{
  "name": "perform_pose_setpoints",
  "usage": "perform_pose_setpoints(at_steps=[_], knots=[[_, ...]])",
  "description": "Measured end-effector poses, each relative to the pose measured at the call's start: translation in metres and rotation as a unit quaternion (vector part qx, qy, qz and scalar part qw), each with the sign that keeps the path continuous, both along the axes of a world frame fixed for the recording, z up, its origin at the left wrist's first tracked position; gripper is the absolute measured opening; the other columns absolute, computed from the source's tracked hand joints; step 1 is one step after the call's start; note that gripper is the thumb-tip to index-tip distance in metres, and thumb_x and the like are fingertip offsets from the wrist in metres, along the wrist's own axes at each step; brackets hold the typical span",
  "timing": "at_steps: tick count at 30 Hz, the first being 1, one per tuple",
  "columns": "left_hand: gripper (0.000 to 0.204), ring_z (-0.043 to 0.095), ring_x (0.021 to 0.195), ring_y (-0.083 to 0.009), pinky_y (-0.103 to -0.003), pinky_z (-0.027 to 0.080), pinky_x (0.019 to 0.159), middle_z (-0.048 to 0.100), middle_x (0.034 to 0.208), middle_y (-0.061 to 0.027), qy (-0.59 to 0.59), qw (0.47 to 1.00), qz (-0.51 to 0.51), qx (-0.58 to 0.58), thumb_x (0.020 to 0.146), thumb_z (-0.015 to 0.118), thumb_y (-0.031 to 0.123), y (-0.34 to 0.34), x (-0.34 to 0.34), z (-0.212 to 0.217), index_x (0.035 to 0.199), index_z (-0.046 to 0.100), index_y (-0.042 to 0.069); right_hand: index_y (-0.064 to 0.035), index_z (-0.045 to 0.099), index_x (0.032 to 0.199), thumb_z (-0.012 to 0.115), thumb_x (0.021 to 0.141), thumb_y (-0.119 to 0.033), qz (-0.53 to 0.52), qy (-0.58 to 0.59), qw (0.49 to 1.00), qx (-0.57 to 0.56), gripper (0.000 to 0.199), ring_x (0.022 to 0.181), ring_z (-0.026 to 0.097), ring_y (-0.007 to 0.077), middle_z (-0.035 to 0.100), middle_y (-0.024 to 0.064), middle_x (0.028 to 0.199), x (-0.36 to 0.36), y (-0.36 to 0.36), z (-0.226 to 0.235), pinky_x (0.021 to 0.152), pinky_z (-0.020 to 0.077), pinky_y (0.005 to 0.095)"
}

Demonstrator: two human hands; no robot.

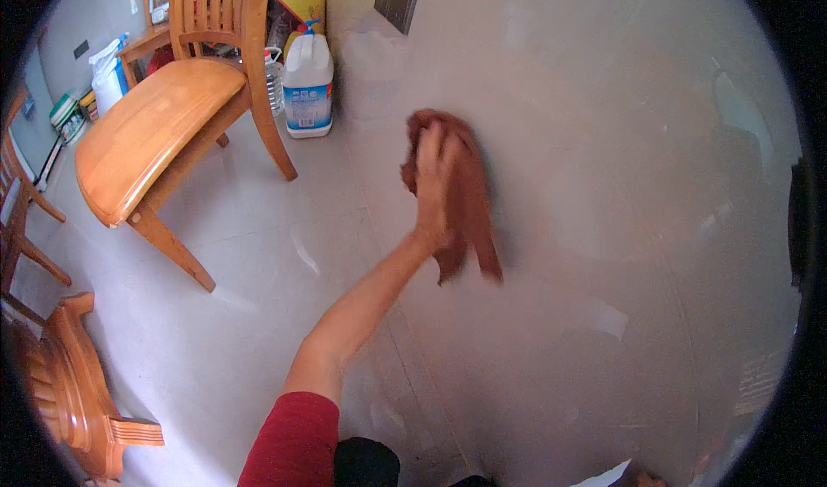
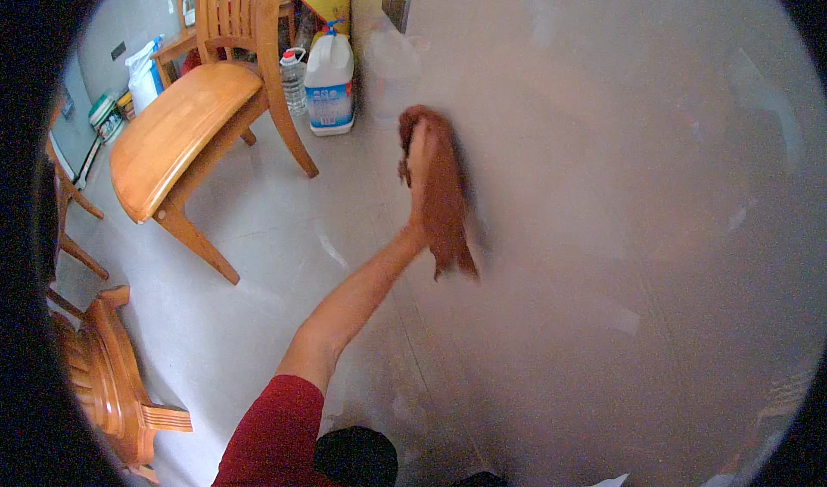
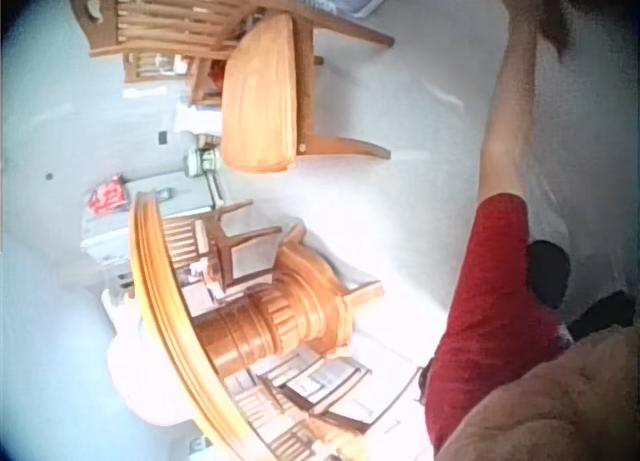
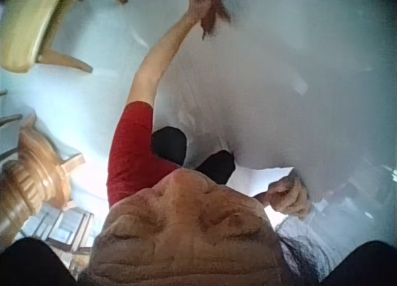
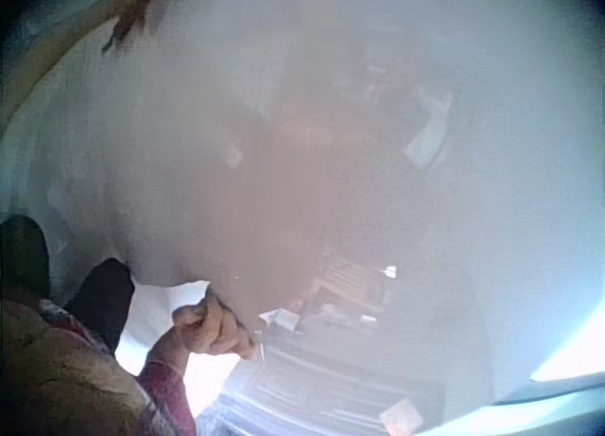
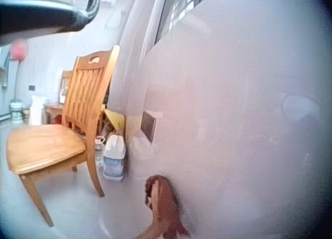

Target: The person wipes a wall and window sill with a brown cloth, then moves a wooden chair and wipes its backrest and seat. Finally, the person wipes the surface of a round dining table.

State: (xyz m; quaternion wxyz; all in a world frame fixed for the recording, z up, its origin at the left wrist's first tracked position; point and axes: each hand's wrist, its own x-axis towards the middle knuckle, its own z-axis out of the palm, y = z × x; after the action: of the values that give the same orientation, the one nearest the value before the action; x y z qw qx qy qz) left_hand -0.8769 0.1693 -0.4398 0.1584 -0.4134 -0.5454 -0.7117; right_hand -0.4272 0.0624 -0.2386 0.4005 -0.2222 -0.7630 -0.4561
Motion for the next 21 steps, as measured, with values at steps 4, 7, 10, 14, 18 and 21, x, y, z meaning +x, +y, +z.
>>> perform_pose_setpoints(at_steps=[4,7,10,14,18,21], knots=[[0.069,0.032,0.126,-0.0379,-0.044,0.027,0.104,0.035,0.136,-0.0259,-0.145,0.957,0.029,-0.248,0.089,0.043,0.049,0.02,-0.083,-0.033,0.135,0.036,-0.002,-0.0088,0.065,0.07,0.048,0.092,-0.042,0.115,-0.037,0.983,0.137,0.043,0.056,0.053,0.0186,0.059,0.0039,0.066,0.015,0.035,-0.005,0.066,0.039,0.0341],[0.075,0.037,0.121,-0.0433,-0.046,0.025,0.104,0.043,0.128,-0.0306,-0.31,0.947,0.073,-0.048,0.088,0.038,0.056,0.024,-0.076,-0.073,0.129,0.043,-0.006,-0.0075,0.064,0.066,0.041,0.093,-0.048,0.148,-0.084,0.968,0.182,0.054,0.054,0.052,0.018,0.058,0.0038,0.059,0.03,0.047,-0.002,0.064,0.0387,0.0321],[0.077,0.035,0.124,-0.0436,-0.046,0.023,0.106,0.039,0.133,-0.0313,-0.497,0.86,0.056,-0.107,0.088,0.037,0.057,0.018,-0.076,-0.159,0.132,0.04,-0.005,-0.0076,0.064,0.065,0.043,0.093,-0.048,0.124,-0.097,0.975,0.157,0.053,0.053,0.051,0.0179,0.057,0.0041,0.057,0.017,0.036,0.0,0.061,0.038,0.0317],[0.076,0.035,0.124,-0.0432,-0.046,0.023,0.106,0.04,0.133,-0.0304,-0.571,0.804,0.056,-0.156,0.088,0.038,0.057,-0.013,0.0,-0.219,0.133,0.039,-0.004,-0.009,0.064,0.063,0.047,0.092,-0.046,0.033,-0.083,0.992,0.085,0.05,0.053,0.05,0.0183,0.056,0.0047,0.057,-0.012,0.016,0.002,0.057,0.0364,0.0322],[0.075,0.035,0.125,-0.0429,-0.045,0.023,0.106,0.04,0.133,-0.0296,-0.634,0.747,0.015,-0.2,0.089,0.038,0.056,-0.039,0.107,-0.248,0.134,0.038,-0.003,-0.0091,0.064,0.06,0.05,0.091,-0.04,0.025,-0.065,0.996,0.057,0.046,0.052,0.049,0.0184,0.056,0.0064,0.057,-0.024,0.01,0.005,0.056,0.0352,0.032],[0.074,0.035,0.125,-0.0426,-0.045,0.023,0.106,0.04,0.133,-0.029,-0.67,0.707,-0.044,-0.222,0.089,0.039,0.056,-0.051,0.184,-0.241,0.135,0.038,-0.003,-0.0087,0.067,0.064,0.054,0.087,-0.03,0.073,-0.06,0.993,0.065,0.034,0.056,0.05,0.0197,0.058,0.0067,0.062,-0.018,0.015,0.005,0.057,0.0354,0.0325]])
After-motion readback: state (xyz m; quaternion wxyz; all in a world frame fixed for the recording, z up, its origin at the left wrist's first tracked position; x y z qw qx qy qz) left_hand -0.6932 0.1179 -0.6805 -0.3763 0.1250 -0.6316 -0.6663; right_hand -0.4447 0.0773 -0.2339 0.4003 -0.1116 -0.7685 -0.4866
